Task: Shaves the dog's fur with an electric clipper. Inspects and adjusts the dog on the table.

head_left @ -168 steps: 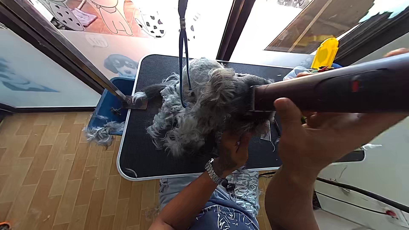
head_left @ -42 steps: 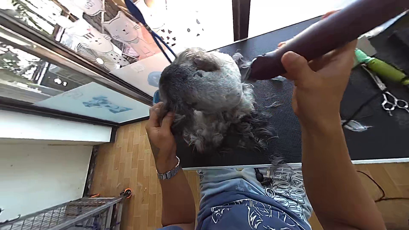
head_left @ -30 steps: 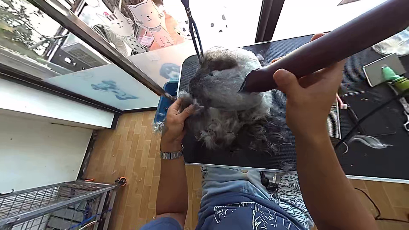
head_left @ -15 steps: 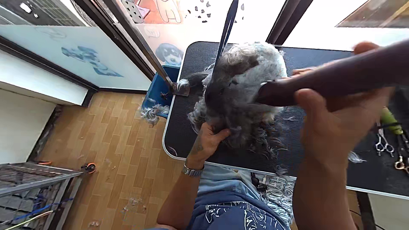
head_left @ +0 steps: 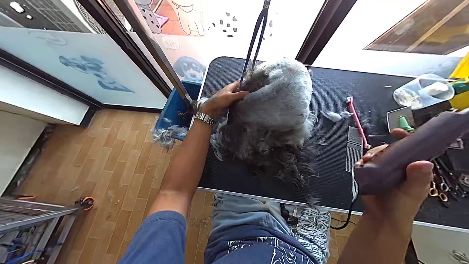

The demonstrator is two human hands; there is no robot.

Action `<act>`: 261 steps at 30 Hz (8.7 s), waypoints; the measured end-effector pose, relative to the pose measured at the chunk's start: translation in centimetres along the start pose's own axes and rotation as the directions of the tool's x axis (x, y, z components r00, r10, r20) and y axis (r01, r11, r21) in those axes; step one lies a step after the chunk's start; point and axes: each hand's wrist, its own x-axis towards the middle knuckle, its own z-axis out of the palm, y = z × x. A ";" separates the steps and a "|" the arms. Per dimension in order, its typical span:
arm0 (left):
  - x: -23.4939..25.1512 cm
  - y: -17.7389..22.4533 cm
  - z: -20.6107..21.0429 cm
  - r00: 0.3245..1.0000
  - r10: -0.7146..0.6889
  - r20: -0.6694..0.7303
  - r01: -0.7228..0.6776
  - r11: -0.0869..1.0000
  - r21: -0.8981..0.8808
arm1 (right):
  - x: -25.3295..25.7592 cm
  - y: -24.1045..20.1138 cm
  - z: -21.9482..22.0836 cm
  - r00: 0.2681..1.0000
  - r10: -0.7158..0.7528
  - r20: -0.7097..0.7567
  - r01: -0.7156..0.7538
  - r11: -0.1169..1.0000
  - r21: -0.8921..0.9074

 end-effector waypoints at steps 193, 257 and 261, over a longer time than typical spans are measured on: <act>0.4 16.2 5.1 0.863 0.462 0.205 -0.499 0.841 0.209 | 6.0 -6.3 12.1 0.123 -0.033 0.992 0.781 0.620 -0.076; 2.7 21.5 10.1 0.949 0.116 0.293 -0.310 0.512 0.801 | 0.0 5.2 -10.4 0.693 0.380 -0.612 0.112 0.783 0.612; -6.4 17.5 15.1 0.757 0.628 -0.180 -0.239 0.524 0.818 | 0.0 6.1 -7.1 0.714 0.427 -0.556 0.016 0.783 0.622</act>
